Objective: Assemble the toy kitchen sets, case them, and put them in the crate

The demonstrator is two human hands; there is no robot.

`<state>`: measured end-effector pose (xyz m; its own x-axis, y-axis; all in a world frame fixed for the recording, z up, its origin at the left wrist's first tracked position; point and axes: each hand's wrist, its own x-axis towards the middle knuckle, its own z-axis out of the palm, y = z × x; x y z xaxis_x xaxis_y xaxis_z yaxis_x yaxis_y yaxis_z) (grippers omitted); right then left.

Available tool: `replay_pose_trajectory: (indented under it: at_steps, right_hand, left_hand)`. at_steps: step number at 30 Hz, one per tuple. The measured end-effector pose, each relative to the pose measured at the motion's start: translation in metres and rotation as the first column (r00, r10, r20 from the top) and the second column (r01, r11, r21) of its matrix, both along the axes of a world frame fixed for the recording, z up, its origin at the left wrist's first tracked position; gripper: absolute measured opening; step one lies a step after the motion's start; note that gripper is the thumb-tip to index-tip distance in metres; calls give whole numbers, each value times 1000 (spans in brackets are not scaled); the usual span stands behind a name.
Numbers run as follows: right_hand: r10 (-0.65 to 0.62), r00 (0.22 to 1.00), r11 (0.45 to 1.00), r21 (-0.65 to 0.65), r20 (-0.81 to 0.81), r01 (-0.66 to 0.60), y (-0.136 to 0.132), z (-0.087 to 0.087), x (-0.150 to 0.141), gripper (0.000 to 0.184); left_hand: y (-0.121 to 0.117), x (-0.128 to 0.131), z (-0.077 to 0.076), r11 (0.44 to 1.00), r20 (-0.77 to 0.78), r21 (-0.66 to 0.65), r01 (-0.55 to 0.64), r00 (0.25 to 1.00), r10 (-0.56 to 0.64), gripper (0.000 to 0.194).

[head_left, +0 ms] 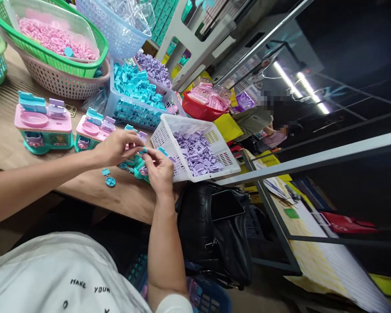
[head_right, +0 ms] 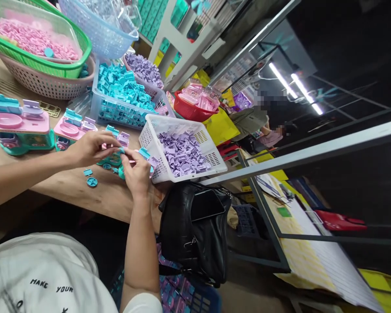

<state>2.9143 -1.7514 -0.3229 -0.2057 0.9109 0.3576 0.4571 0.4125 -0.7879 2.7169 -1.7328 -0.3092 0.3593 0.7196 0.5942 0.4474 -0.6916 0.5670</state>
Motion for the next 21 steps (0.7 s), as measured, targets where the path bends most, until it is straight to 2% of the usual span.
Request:
replay_pose_trajectory:
  at_steps: [2,3,5,7,10,21]
  right_hand:
    - [-65,979,992,122,191,42,19,9,0,22]
    - [-109,944,982,180,313,54,27,13,0,22]
    - [-198,825,963,261,530,63,38,18,-3,20]
    - [-242,713,956,289,658,58,43,16,-7,19]
    - [-249,664,957,286,705,54,43,10,-9,18]
    - [-276,642,928,373,716,-17,32,3,-4,19]
  left_hand:
    - [26,4,7,993,-172,118,6,985,14,25]
    - [38,6,8,986,-273,168,10,961,36,23]
    - [56,6,6,974,-458,227,15,884,93,20]
    - [65,6,1,969,-576,247,19,807,131,19]
    - [67,6,-5,961,-634,273,47,760,143,22]
    - [58,2,-9,942,-632,312,121,767,111,23]
